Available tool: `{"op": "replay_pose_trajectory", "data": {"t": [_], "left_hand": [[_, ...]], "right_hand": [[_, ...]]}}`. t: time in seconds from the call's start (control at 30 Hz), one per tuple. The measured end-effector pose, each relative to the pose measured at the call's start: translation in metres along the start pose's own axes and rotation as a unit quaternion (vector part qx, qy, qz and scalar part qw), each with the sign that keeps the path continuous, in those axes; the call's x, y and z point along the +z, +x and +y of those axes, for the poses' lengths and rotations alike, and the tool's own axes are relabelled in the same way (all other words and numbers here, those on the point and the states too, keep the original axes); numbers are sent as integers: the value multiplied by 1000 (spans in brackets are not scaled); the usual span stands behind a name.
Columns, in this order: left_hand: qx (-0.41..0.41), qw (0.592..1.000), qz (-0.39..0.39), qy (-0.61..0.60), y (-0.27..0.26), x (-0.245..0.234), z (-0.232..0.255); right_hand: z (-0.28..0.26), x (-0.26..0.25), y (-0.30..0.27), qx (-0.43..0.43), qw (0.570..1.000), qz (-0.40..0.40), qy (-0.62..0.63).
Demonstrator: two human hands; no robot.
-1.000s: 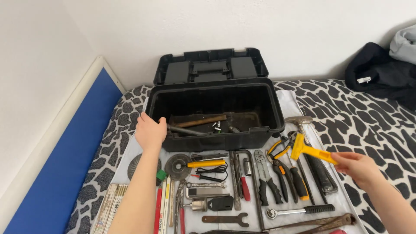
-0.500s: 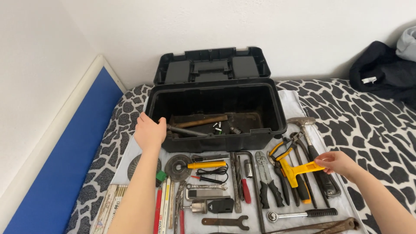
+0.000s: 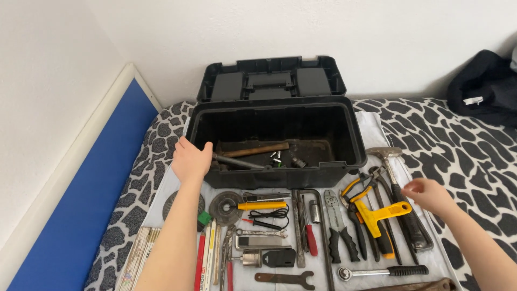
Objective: The person removes various tools and hardware from a black plastic toolbox and places them on a patterned bedspread. Items handled include a hammer, metal rods, a grinding disc, pliers, wrenches, and small fasteners. The person repeatedly reaches into the box, picks up items, and sets them down on the bed.
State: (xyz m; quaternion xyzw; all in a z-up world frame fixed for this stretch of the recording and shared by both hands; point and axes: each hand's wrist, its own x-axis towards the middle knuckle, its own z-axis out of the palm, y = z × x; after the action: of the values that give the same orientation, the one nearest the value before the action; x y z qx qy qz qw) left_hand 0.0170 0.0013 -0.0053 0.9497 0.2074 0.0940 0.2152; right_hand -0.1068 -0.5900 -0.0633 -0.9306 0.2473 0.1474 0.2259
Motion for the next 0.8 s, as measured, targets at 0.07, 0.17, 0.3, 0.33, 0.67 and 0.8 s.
{"op": "replay_pose_trajectory", "data": {"t": [0.07, 0.17, 0.3, 0.33, 0.67, 0.8], "left_hand": [[-13, 1000, -11, -10, 5, -2, 2], [-50, 998, -35, -29, 11, -5, 6], [-62, 997, -22, -37, 12, -7, 6], [-63, 997, -19, -36, 8, -5, 6], [-42, 995, 86, -6, -13, -13, 16], [-54, 995, 86, -6, -10, -16, 19]], "right_hand": [[-26, -10, -10, -28, 998, 44, 19], [-92, -32, -51, -85, 985, 127, 85], [-156, -41, -67, -251, 909, 297, 152], [-167, -35, -52, -253, 908, 296, 153], [-323, 11, 10, -420, 907, 26, 2], [-367, 63, 57, -393, 908, -75, -128]]}}
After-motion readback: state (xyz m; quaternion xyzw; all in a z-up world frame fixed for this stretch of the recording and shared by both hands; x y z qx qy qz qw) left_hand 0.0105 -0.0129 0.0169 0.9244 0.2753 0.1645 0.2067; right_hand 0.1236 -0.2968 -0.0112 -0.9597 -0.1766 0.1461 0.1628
